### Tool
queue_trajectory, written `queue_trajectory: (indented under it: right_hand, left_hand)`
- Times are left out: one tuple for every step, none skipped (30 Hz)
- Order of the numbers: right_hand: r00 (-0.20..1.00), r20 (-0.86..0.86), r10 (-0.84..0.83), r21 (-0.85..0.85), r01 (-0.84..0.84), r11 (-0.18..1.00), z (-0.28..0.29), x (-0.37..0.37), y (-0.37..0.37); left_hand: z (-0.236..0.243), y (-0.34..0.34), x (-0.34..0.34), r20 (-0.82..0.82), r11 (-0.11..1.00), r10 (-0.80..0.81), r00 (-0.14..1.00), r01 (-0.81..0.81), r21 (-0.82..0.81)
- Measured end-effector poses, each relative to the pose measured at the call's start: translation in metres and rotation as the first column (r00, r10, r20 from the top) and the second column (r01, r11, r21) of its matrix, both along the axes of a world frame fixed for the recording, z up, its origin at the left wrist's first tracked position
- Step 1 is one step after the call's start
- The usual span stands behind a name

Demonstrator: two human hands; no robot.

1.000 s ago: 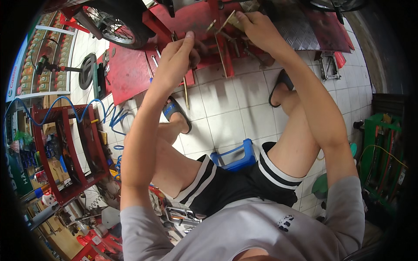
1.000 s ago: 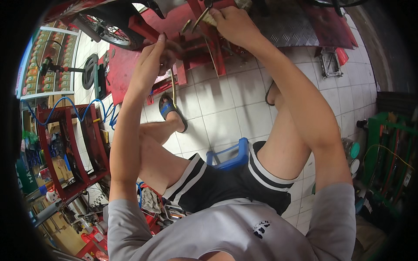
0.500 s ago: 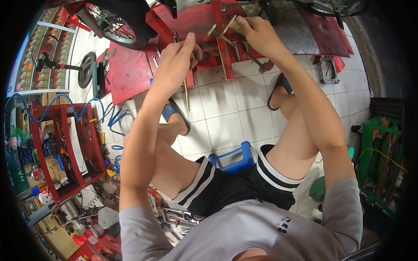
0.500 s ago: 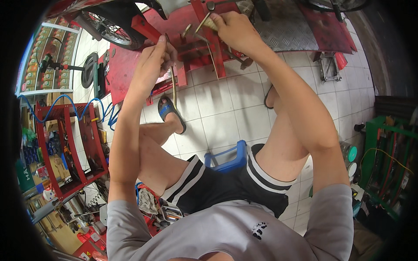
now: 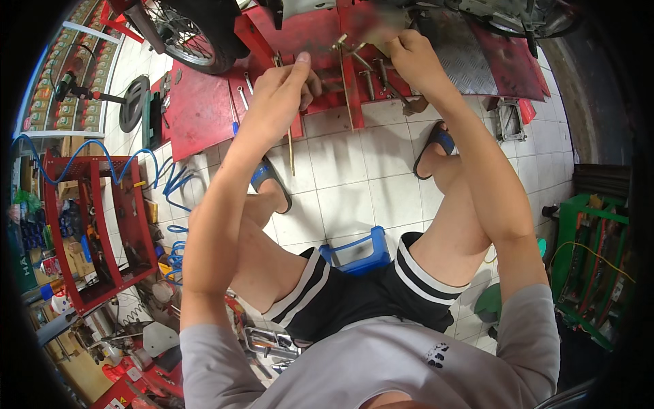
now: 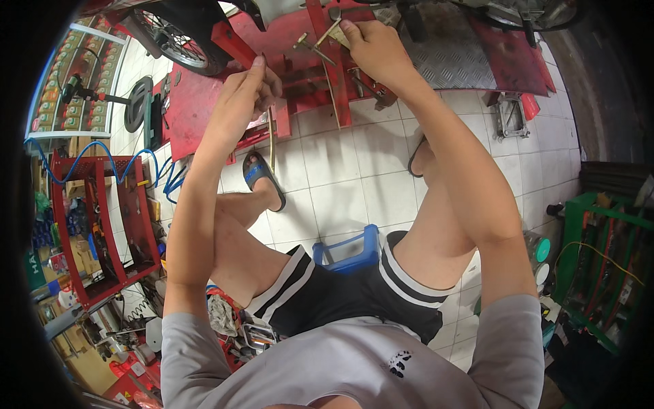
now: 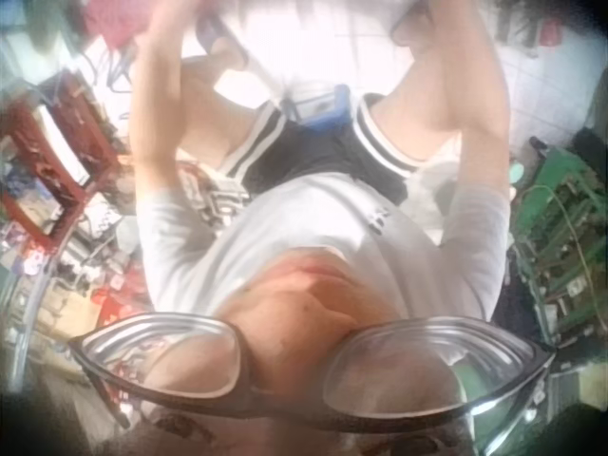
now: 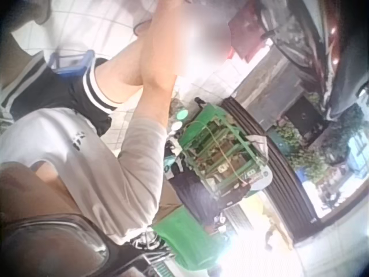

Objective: The person sits on a low stool and assembles small metal parts, including a brass-colored bracket and a bolt, by hand. They manipulate the components, aligning and fitting them together while seated in a workshop environment.

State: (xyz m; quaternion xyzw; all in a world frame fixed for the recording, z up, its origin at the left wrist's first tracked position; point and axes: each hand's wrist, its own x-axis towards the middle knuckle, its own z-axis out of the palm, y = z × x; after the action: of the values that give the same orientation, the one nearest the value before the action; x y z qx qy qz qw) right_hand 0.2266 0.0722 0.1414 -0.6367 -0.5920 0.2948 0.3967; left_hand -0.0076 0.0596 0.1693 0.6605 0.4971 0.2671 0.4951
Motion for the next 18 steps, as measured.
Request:
queue_trajectory:
  right_hand:
    - [0.998,0.001,0.069,0.008,-0.069,0.998,0.001,-0.002,-0.003]
    - [0.990,0.003,0.139,0.015,-0.139,0.990,0.002,-0.005,-0.010]
    - [0.980,0.006,0.201,0.018,-0.201,0.979,0.004,-0.006,-0.016]
    - [0.974,-0.003,0.224,0.063,-0.224,0.973,-0.006,-0.008,-0.013]
    - [0.989,0.033,0.147,0.046,-0.149,0.988,-0.005,-0.004,-0.009]
    - [0.996,0.067,0.066,0.031,-0.069,0.997,-0.001,-0.002,-0.007]
    - [0.995,0.103,-0.015,0.019,0.013,1.000,0.003,0.001,-0.004]
    - [0.994,0.112,-0.010,0.009,0.009,1.000,0.005,0.004,-0.002]
    - [0.995,0.071,0.070,0.030,-0.072,0.997,0.003,0.002,-0.004]
    - [0.988,0.032,0.150,0.054,-0.151,0.987,0.000,-0.002,-0.009]
    - [0.973,-0.006,0.230,0.080,-0.229,0.970,-0.002,-0.005,-0.014]
    - [0.972,0.081,0.218,0.051,-0.223,0.974,0.007,-0.009,-0.019]
    - [0.986,0.094,0.134,0.027,-0.137,0.990,0.009,-0.007,-0.017]
    - [0.993,0.110,0.050,0.005,-0.050,0.999,0.009,-0.005,-0.011]
    - [0.991,0.127,-0.030,-0.010,0.032,0.999,0.013,-0.005,-0.007]
    - [0.987,0.159,0.017,-0.027,-0.013,1.000,0.024,-0.006,-0.012]
    - [0.989,0.126,0.073,0.003,-0.074,0.997,0.019,-0.010,-0.015]
    - [0.987,0.094,0.127,0.033,-0.130,0.991,0.011,-0.013,-0.018]
  left_hand:
    - [0.000,0.000,0.000,0.028,1.000,0.012,1.000,-0.013,0.027]
    - [0.000,-0.001,0.001,0.056,0.998,0.024,0.998,-0.027,0.054]
    - [0.000,-0.002,0.002,0.085,0.996,0.029,0.996,-0.036,0.076]
    - [0.001,-0.003,0.003,0.071,0.999,0.024,0.997,-0.026,0.029]
    - [0.004,-0.004,0.004,0.058,1.000,0.017,0.998,-0.016,-0.018]
    - [0.007,-0.004,0.003,0.042,0.998,0.007,0.999,-0.004,-0.066]
    - [0.005,-0.004,0.001,0.031,1.000,-0.009,0.999,0.009,-0.018]
    - [0.002,-0.004,-0.001,0.020,0.999,-0.024,0.999,0.024,0.029]
    - [0.003,-0.003,-0.001,0.009,0.996,-0.033,0.999,0.032,0.079]
    - [0.004,-0.003,0.000,0.037,0.997,-0.053,0.998,0.051,0.055]
    - [0.007,-0.003,0.002,0.066,0.997,-0.073,0.995,0.071,0.031]
    - [0.009,-0.005,0.003,0.094,0.995,-0.099,0.991,0.099,0.002]
    - [0.007,-0.003,0.002,0.039,0.996,-0.086,0.996,0.086,-0.002]
    - [0.002,0.000,-0.001,-0.016,0.997,-0.072,0.997,0.072,-0.006]
    - [0.003,0.002,-0.002,-0.072,0.999,-0.053,0.996,0.053,-0.004]
    - [0.003,0.001,0.000,-0.033,1.000,-0.019,0.999,0.020,0.022]
    - [0.003,-0.003,0.003,0.006,0.999,0.015,1.000,-0.015,0.048]
    - [0.004,-0.006,0.006,0.047,0.996,0.043,0.998,-0.047,0.071]
